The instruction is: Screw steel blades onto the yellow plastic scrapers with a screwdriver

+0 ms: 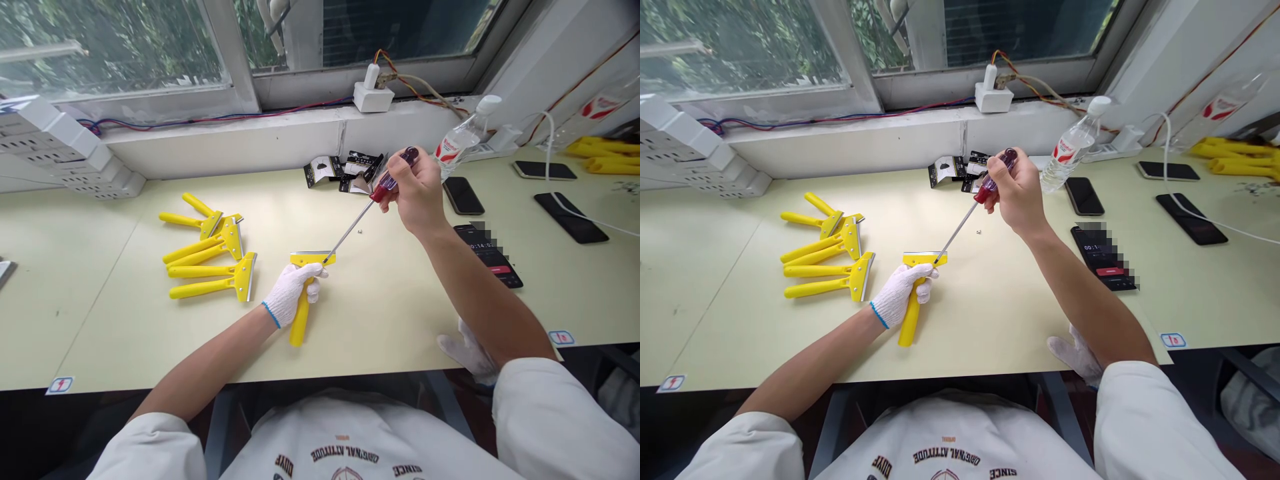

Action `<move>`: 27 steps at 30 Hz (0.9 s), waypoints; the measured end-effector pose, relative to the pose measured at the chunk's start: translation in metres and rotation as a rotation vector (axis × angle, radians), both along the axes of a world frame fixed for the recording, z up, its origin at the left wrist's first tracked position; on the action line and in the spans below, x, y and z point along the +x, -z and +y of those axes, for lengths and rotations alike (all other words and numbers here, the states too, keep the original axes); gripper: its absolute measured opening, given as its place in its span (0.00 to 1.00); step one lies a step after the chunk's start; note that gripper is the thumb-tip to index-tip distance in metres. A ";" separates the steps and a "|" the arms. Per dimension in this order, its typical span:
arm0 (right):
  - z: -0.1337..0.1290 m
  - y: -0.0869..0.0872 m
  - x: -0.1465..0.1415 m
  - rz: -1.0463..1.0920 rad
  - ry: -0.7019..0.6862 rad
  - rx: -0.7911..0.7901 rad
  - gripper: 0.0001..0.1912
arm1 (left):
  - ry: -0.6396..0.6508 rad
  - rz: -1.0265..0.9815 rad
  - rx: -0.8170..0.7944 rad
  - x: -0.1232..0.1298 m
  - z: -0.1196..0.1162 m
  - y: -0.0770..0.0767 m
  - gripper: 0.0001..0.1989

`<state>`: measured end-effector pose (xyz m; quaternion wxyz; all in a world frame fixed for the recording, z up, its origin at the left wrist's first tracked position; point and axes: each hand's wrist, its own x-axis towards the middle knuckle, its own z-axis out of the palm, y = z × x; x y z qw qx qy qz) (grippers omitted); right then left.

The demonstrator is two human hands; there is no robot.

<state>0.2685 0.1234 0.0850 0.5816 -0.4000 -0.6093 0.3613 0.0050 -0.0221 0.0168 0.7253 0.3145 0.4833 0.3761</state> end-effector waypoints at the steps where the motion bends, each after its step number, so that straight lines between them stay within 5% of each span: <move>1: 0.001 0.001 0.000 0.001 0.003 0.003 0.31 | -0.002 0.001 0.001 0.000 0.000 0.000 0.16; 18: -0.004 0.004 -0.008 0.075 0.078 -0.032 0.31 | 0.009 0.070 0.002 0.000 -0.001 -0.002 0.15; 27: -0.056 -0.021 -0.024 0.003 0.043 0.082 0.27 | -0.038 0.054 0.047 0.002 0.001 0.009 0.16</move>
